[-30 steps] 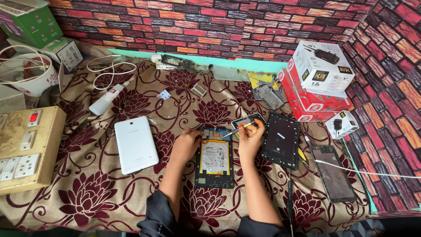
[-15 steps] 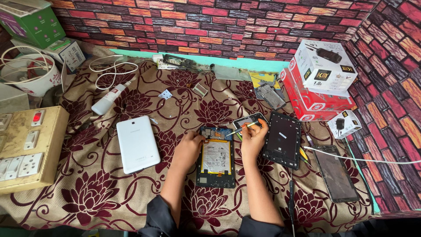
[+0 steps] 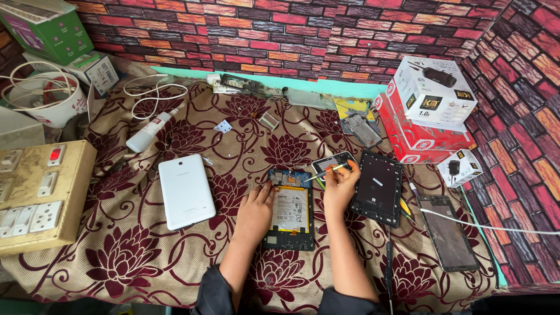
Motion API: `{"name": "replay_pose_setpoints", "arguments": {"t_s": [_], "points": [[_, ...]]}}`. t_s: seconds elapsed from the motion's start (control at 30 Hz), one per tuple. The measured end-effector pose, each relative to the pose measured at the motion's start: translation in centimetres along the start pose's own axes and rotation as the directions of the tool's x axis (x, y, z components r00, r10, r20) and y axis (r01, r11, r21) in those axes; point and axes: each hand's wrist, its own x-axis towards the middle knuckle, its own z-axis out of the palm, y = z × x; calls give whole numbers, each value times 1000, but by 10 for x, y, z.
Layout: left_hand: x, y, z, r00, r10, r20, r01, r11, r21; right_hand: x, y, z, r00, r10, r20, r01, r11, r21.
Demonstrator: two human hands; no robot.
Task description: The person removes the back cover of a Samsung tablet and uses a screwdriver to loosen screws on the internal frame. They continue to unscrew components while the tablet remains open on the table.
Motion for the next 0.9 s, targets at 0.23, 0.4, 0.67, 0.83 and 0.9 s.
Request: {"name": "replay_pose_setpoints", "arguments": {"t_s": [0.23,0.4,0.67,0.83,0.9], "points": [[-6,0,6,999,2,-41,-2,1000,-2,-10,5,15,988,-86,127,79,995,61],[-7,4,0,999,-25,-33,24,999,-40,-16,-3,26,981,-58,185,34,991,126],[-5,8,-3,997,-45,-61,42,998,-54,-12,-19,47,961,-99,257,86,994,63],[-6,8,-5,996,-45,-79,38,995,-92,-9,-21,62,950,-135,282,133,991,28],[-5,9,-7,995,-61,-74,53,993,-106,-10,-19,64,948,-156,277,164,986,-4]]}}
